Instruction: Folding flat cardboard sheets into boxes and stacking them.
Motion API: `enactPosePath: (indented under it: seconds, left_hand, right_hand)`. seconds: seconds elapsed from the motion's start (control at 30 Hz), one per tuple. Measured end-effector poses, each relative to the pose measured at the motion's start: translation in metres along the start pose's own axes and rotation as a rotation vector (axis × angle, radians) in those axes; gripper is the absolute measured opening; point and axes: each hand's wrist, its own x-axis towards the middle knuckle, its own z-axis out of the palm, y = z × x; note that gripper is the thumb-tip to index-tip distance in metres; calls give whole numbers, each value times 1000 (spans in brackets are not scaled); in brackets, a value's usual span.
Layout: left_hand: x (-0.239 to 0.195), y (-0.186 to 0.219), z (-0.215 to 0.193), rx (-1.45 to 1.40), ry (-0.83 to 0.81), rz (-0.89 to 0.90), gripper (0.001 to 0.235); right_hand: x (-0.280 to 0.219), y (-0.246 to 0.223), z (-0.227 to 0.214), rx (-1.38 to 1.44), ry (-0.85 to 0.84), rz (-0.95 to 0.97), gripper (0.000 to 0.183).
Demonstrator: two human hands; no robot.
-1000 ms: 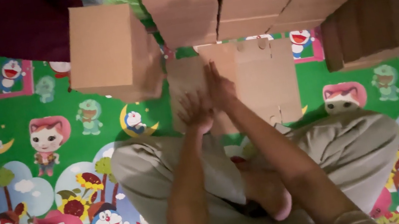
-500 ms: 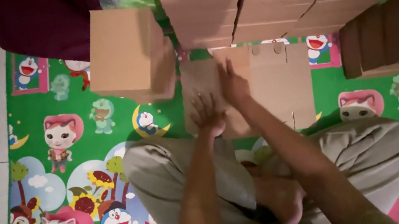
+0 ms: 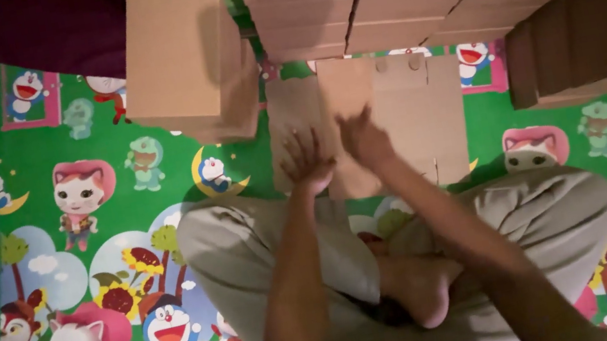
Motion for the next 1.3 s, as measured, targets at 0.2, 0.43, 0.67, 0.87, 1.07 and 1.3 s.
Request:
enactPosePath:
  seconds: [0.2, 0.43, 0.67, 0.87, 1.07, 1.3]
  left_hand:
    - [42, -26, 67, 483, 447, -21, 85]
    - [42, -20, 35, -80, 136, -7, 93]
    - [-37, 0, 20, -57, 310, 69, 86]
    - [-36, -32, 106, 487, -64, 59, 35]
    - [-95, -41, 66, 570, -209, 287, 34]
    - [-111, -10, -46, -86, 476, 226, 19]
  right_hand:
    - [-147, 2, 107, -80, 168, -129, 68]
    - [-159, -52, 23, -33, -175, 4, 69]
    - [-146, -23, 67, -146, -213, 68, 100]
    - [-188, -65, -14, -72, -207, 55, 90]
    - [-179, -48, 13, 17, -112, 33, 78]
    - [-171, -48, 1, -90, -66, 12, 55]
